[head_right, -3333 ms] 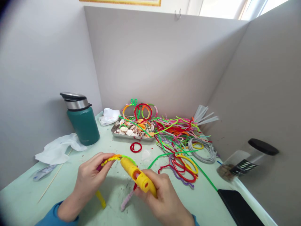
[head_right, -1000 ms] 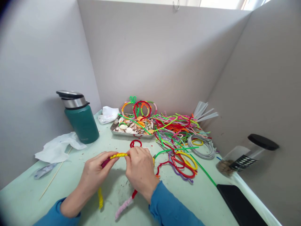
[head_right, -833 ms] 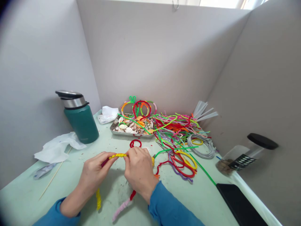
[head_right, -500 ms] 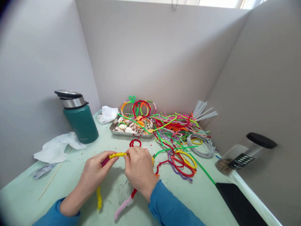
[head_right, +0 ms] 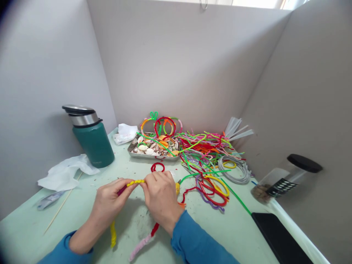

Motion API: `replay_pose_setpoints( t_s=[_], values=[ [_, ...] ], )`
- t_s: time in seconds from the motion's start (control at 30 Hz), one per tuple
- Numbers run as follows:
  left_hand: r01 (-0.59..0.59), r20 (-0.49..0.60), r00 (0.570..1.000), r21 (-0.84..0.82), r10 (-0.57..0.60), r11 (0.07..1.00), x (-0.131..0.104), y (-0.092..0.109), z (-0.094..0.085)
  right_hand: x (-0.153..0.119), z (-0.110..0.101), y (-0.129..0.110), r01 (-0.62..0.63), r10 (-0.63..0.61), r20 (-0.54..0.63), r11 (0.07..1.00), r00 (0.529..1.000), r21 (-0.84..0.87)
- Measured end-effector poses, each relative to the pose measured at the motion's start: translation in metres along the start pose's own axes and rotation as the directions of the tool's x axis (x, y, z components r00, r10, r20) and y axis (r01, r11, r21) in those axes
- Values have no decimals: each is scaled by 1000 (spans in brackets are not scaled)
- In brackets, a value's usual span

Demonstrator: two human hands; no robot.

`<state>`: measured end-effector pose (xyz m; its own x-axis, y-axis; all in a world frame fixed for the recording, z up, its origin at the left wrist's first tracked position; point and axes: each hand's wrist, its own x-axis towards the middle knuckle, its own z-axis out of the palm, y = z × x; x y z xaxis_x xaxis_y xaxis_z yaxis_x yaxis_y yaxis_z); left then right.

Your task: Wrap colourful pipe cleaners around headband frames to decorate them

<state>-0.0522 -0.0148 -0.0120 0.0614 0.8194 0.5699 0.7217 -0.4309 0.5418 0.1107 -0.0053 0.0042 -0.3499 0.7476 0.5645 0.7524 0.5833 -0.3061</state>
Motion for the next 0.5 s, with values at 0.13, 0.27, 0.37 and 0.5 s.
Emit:
replay_pose_setpoints(
  t_s=[0.13,0.27,0.37,0.5],
  values=[
    [18,4,1000,-5,-18,1000,1,-2,-1,2,0,2,-40,39,23,998,999,38],
    [126,-21,992,41,-125,991,3,-5,-6,6,-7,7,-149,139,81,980,987,136],
    [242,-94,968,97,-233,965,5,-8,-9,9,-13,11,-212,195,115,964,974,161],
    [337,-162,934,104,-319,936,8,-9,-10,9,-13,12,-283,259,164,948,952,146]
  ],
)
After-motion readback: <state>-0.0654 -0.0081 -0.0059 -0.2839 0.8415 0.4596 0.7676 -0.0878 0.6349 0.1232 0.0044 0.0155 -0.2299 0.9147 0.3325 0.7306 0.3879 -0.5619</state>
